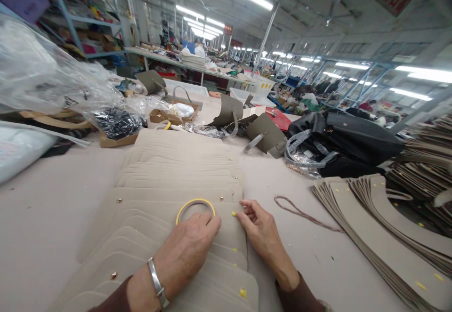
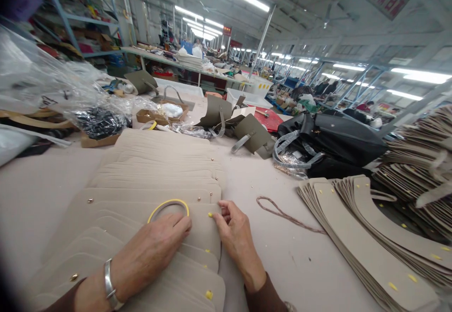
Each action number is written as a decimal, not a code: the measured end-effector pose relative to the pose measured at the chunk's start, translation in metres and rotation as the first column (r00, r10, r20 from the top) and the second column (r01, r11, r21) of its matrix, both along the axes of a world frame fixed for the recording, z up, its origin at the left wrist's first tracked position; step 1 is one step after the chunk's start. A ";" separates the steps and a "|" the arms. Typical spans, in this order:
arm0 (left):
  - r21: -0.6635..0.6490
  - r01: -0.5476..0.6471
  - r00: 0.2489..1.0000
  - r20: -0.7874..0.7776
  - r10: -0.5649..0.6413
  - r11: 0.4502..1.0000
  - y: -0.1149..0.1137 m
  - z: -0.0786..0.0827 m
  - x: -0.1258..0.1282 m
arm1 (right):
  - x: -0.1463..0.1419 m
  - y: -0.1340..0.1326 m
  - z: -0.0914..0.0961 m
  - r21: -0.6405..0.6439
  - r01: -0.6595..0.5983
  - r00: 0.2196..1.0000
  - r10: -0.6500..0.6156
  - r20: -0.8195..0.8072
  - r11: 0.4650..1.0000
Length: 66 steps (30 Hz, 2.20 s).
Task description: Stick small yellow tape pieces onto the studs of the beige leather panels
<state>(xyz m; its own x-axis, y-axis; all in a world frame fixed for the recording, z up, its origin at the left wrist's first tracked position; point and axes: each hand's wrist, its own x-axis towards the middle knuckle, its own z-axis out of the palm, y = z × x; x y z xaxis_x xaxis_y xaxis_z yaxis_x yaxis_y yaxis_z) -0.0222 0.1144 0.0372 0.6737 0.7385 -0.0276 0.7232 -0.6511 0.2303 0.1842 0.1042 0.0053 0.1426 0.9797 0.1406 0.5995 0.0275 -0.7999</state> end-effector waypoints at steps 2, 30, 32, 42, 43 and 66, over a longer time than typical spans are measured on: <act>-0.026 -0.007 1.000 0.004 0.007 1.000 -0.002 0.005 -0.002 | 0.001 -0.001 0.000 -0.035 0.005 0.999 -0.006 -0.035 0.999; 0.084 0.005 1.000 0.005 -0.006 0.996 0.001 -0.014 -0.026 | -0.018 -0.003 -0.002 0.002 -0.094 0.929 0.087 0.359 0.996; 0.141 -0.007 0.993 0.121 -0.010 0.990 0.000 -0.018 -0.027 | -0.018 -0.003 -0.001 0.056 -0.085 0.944 0.063 0.323 0.995; 0.249 0.051 0.858 0.485 -0.169 0.967 -0.007 -0.029 -0.023 | -0.033 -0.021 0.023 0.240 -0.373 0.919 0.393 -0.039 0.896; 0.254 0.042 0.860 0.484 -0.164 0.966 -0.007 -0.030 -0.022 | -0.034 -0.021 0.022 0.258 -0.397 0.911 0.413 -0.007 0.881; 0.323 -0.024 0.898 0.424 -0.122 0.946 -0.025 -0.019 -0.006 | -0.041 -0.018 0.010 -0.182 -0.103 0.909 0.018 -0.416 0.978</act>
